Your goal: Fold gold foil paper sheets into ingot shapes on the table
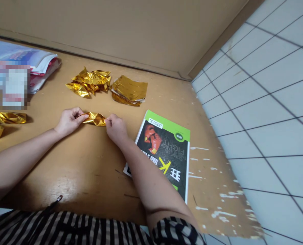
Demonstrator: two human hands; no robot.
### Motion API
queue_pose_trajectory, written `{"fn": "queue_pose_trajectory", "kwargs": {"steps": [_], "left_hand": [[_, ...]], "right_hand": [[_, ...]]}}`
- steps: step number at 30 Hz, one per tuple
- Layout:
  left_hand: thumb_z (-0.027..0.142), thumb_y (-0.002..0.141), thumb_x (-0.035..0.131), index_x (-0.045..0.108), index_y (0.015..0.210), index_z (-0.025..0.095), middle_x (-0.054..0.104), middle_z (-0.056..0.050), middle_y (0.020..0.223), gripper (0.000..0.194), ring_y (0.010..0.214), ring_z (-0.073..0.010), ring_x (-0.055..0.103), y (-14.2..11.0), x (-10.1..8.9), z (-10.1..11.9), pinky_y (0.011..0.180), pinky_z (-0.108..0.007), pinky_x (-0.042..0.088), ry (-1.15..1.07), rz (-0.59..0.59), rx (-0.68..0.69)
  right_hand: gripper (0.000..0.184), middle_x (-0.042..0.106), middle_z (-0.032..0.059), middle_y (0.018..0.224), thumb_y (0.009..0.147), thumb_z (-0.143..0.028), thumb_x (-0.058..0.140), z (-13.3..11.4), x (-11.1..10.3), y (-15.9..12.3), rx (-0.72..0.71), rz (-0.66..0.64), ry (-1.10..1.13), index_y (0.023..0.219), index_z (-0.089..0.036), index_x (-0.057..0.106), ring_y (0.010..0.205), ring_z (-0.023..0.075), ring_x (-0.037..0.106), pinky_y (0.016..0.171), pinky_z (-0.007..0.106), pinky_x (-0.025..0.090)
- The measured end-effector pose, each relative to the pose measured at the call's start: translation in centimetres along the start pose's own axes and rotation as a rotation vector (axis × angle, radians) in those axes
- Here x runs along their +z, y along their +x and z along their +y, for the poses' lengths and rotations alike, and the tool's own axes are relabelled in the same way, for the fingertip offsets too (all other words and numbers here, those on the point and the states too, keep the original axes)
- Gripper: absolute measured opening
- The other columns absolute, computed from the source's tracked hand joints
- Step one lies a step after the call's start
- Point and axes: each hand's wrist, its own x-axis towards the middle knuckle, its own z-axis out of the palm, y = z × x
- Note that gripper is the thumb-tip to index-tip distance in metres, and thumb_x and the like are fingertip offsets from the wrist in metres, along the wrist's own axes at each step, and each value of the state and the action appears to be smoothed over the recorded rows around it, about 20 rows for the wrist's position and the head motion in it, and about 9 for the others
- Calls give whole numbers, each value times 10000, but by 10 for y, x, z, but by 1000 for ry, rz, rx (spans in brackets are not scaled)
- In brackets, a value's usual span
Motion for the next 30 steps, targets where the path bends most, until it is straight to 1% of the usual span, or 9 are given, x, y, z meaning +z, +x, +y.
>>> {"fn": "queue_pose_trajectory", "kwargs": {"steps": [5,10,13,16,20,30], "left_hand": [[313,686,681,513,552,187,482,53,479,249,461,-85,401,-1,-1,3,464,-212,313,6,10,-2],[327,668,685,519,540,187,471,54,476,252,461,-82,392,1,0,3,460,-211,306,-52,17,-29],[354,668,690,570,581,184,488,50,488,226,468,-87,411,1,2,2,474,-215,338,-128,2,-66],[371,674,693,626,643,180,512,46,503,204,478,-92,431,1,5,0,487,-220,357,-163,-37,-81],[362,682,690,613,600,174,524,40,508,219,482,-89,428,1,5,0,484,-217,347,-132,-36,-55],[328,693,657,536,549,188,474,56,475,234,455,-84,386,-3,3,10,466,-218,314,-11,-11,-12]], "right_hand": [[181,610,-9,646,809,-206,538,-4,0,-1,13,-11,-19,646,-230,465,619,142,543,622,263,408],[155,592,-20,632,823,-225,535,-6,1,-2,52,-31,13,672,-228,498,613,145,540,618,267,400],[85,600,-33,645,834,-231,532,-5,2,-1,55,-45,58,751,-230,554,624,148,551,624,268,407],[107,631,-19,704,839,-215,524,-5,3,0,35,-51,53,744,-228,573,673,151,564,655,273,413],[159,621,-12,693,833,-199,522,-7,3,0,42,-45,22,679,-223,552,667,151,546,652,275,397],[151,619,-15,685,830,-203,536,-11,2,-2,48,-27,9,681,-224,552,646,150,526,626,274,368]]}}
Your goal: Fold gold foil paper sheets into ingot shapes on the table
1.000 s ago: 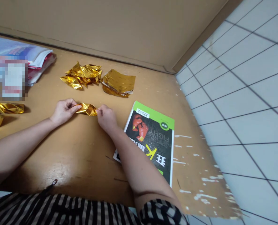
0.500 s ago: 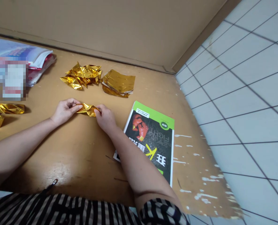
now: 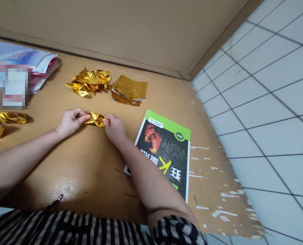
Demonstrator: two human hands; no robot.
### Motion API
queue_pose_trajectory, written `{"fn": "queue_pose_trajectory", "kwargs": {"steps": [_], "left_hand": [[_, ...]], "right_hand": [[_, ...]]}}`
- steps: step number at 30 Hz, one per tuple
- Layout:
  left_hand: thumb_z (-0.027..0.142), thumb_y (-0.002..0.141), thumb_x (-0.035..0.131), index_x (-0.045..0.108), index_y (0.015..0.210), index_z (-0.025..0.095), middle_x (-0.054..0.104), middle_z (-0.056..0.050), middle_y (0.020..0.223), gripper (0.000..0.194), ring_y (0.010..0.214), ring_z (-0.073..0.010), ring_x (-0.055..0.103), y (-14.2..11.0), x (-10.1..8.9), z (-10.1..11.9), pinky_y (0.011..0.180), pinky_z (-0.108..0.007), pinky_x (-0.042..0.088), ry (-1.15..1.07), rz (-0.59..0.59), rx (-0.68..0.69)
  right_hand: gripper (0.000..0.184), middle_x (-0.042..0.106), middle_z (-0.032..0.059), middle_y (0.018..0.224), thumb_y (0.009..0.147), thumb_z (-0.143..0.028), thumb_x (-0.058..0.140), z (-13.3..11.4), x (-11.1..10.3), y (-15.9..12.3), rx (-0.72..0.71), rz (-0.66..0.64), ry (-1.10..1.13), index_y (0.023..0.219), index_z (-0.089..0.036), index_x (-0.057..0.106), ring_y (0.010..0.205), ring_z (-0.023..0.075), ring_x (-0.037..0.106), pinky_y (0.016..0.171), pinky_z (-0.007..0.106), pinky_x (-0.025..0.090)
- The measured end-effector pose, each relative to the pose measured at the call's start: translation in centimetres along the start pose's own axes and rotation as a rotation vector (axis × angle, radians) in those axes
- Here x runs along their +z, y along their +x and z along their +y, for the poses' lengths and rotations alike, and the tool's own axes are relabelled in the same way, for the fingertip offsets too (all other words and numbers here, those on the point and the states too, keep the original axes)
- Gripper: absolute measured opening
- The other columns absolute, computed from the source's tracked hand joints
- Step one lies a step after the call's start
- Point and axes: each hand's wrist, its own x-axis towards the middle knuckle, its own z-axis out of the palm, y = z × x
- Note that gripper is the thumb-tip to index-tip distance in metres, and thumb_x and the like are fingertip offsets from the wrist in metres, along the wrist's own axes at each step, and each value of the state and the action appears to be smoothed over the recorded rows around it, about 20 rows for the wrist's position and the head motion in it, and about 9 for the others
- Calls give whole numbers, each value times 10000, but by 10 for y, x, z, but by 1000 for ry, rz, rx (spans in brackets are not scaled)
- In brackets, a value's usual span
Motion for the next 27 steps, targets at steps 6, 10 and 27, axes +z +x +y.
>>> {"fn": "queue_pose_trajectory", "kwargs": {"steps": [6,10,27], "left_hand": [[320,688,657,523,541,191,466,55,469,238,447,-83,375,0,-1,1,458,-219,298,25,1,18],[317,692,661,520,537,190,462,57,466,245,446,-82,371,0,-1,1,456,-217,297,29,-1,19],[425,696,668,589,626,186,546,33,545,262,521,-110,466,2,3,-6,520,-234,378,-85,-29,-57]], "right_hand": [[156,612,-14,676,829,-227,539,0,0,0,2,-1,-16,672,-225,537,628,147,511,613,275,358],[149,605,-18,663,828,-255,542,1,1,0,-27,8,-21,681,-229,545,614,145,501,602,274,354],[173,576,-32,631,804,-277,537,6,0,5,13,-2,91,641,-223,521,608,133,510,606,262,388]]}}
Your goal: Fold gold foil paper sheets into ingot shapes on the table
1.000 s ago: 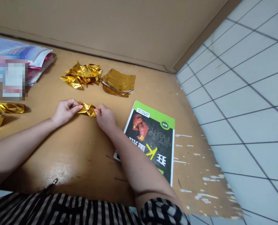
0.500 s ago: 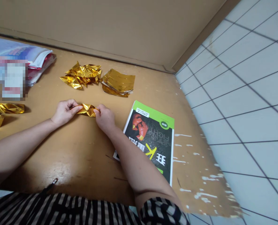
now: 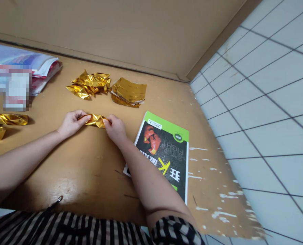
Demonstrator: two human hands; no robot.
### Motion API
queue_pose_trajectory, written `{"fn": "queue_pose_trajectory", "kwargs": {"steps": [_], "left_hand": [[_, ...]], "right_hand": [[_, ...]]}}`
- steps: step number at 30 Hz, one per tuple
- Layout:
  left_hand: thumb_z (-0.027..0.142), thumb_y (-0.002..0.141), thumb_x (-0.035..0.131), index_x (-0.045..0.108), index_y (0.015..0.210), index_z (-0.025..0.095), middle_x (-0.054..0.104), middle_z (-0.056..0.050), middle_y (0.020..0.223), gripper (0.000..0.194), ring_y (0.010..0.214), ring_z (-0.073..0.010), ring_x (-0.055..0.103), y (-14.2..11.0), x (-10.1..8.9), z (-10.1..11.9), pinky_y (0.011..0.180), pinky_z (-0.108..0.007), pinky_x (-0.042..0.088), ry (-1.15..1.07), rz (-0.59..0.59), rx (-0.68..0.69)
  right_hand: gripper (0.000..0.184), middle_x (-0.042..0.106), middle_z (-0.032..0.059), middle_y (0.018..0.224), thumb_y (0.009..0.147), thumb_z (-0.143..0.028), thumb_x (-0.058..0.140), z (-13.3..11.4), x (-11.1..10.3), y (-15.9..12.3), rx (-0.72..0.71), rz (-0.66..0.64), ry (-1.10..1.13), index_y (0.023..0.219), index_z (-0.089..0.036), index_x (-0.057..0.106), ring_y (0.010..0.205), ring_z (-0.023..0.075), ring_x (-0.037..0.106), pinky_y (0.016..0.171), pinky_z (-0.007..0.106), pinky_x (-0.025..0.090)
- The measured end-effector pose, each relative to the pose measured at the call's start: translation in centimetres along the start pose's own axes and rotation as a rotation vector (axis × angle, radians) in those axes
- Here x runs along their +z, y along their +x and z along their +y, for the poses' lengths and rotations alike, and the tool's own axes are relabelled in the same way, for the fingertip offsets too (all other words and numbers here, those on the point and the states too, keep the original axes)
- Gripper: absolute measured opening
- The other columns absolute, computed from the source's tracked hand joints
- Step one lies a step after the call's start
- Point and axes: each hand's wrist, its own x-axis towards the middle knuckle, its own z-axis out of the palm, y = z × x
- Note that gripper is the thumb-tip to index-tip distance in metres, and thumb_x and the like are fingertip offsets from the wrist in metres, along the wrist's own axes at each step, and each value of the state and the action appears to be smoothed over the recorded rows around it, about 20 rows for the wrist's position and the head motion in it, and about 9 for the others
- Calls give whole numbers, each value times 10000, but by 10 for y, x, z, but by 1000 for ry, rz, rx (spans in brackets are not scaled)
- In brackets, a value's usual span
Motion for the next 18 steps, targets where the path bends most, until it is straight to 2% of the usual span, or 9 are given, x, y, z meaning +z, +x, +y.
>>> {"fn": "queue_pose_trajectory", "kwargs": {"steps": [3,6,12,15,18], "left_hand": [[455,722,666,632,734,181,590,17,606,276,554,-120,497,-1,-1,2,543,-238,410,-27,-23,4],[459,736,674,648,830,181,568,24,623,295,555,-116,494,-1,-4,2,534,-230,412,-23,-17,41],[449,787,664,617,1050,196,646,-39,896,369,638,-123,555,-2,-10,-1,599,-250,482,87,31,259],[436,826,637,616,1089,214,648,-70,1010,345,822,-179,618,-3,-13,-2,735,-310,531,224,12,423],[388,862,596,624,1088,220,627,-97,1133,283,1058,-231,601,-4,-15,-4,932,-392,503,341,-34,577]], "right_hand": [[177,567,-34,620,800,-292,527,3,-1,2,-6,17,49,636,-226,513,606,132,510,603,260,400],[205,533,-32,587,807,-315,509,7,-2,3,-9,23,86,622,-230,494,599,137,502,588,260,399],[234,508,-36,554,821,-339,507,11,-4,4,-8,39,112,615,-229,496,566,133,489,552,251,393],[241,508,-41,539,829,-339,509,11,-4,4,15,38,117,615,-228,501,546,131,490,549,252,399],[240,505,-45,530,832,-350,498,11,-4,5,33,35,132,623,-232,498,533,130,489,553,253,399]]}}
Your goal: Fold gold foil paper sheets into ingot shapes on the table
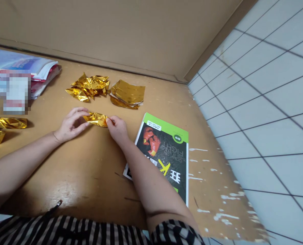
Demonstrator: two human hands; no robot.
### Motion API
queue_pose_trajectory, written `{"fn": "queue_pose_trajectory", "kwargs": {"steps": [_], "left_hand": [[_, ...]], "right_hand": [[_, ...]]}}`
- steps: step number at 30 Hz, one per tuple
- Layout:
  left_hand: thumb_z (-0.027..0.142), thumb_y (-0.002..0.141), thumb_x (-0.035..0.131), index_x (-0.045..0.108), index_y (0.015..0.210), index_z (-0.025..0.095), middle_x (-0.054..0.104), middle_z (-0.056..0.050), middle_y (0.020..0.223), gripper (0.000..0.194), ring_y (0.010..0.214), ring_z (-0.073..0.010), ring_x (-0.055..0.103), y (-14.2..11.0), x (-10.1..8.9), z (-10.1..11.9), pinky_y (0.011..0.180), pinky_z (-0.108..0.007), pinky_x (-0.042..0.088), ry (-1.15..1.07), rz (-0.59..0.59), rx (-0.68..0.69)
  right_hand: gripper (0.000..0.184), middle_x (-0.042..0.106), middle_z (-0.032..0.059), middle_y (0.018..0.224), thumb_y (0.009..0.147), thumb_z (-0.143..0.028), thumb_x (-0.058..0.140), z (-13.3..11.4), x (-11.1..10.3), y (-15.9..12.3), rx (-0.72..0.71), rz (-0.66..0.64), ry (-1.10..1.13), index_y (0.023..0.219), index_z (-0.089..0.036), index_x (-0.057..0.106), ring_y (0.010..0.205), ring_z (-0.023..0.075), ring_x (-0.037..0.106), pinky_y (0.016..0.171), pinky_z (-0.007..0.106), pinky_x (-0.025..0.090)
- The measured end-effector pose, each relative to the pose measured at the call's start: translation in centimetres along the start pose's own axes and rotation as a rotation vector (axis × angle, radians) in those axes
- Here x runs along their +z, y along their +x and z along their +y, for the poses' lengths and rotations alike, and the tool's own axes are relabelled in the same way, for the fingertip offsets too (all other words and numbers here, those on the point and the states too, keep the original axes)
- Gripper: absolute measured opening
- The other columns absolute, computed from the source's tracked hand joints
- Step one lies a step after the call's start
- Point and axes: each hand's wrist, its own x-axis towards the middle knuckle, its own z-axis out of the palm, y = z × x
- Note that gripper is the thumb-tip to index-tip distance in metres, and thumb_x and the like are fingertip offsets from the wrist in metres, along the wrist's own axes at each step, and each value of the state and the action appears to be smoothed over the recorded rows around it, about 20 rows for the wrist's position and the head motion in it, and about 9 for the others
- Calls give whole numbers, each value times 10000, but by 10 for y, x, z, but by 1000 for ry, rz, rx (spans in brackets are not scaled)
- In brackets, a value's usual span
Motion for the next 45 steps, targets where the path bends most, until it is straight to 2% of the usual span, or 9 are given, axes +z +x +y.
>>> {"fn": "queue_pose_trajectory", "kwargs": {"steps": [4,7,12,16,23,30,36,40,45], "left_hand": [[339,886,564,615,1107,204,584,-122,1223,264,1119,-237,590,-3,1,-3,979,-408,491,76,-55,97],[290,891,547,614,1093,195,577,-122,1221,234,1109,-230,597,-4,1,-5,960,-396,508,105,-49,127],[207,898,504,638,977,203,605,-93,1153,156,1063,-206,617,-3,3,-7,935,-372,522,126,-24,95],[211,902,511,645,948,203,639,-78,1075,142,997,-191,640,-2,5,-10,896,-356,534,106,19,91],[236,863,559,665,918,205,670,-64,1007,123,961,-198,648,-2,5,-16,880,-356,532,95,32,-36],[261,798,590,682,851,206,668,-38,938,119,814,-167,643,1,4,-17,781,-326,554,-9,118,-162],[300,730,633,686,785,194,637,-27,865,131,732,-149,626,6,6,-16,692,-291,555,-140,236,-295],[244,694,649,678,755,189,638,-20,822,87,750,-156,632,28,-3,-19,707,-283,553,-115,336,-362],[163,699,642,678,795,156,663,-39,836,103,775,-183,657,90,-20,-36,813,-343,562,12,409,-496]], "right_hand": [[252,494,-48,516,822,-399,491,0,0,0,4,0,36,631,-235,495,521,129,480,552,254,394],[281,488,-47,504,807,-451,484,1,0,0,1,-2,79,626,-236,489,510,128,469,545,258,389],[344,480,-45,493,792,-532,480,2,1,0,2,-4,133,612,-239,482,509,129,466,532,258,382],[411,481,-45,488,804,-579,481,-1,-1,0,9,-5,154,576,-238,466,499,120,463,533,255,383],[522,487,-40,454,859,-636,445,-5,-5,1,52,6,253,526,-234,432,423,97,433,512,249,396],[512,488,-54,443,849,-690,433,-2,-2,5,124,25,374,671,-222,538,391,103,434,457,244,381],[480,479,-57,438,856,-651,441,0,1,7,114,40,370,662,-222,535,391,99,420,468,247,381],[459,477,-59,449,854,-634,446,1,3,8,101,36,367,653,-228,522,394,103,418,467,253,373],[425,475,-60,460,868,-585,433,3,3,9,84,31,330,654,-229,520,425,109,442,508,258,384]]}}
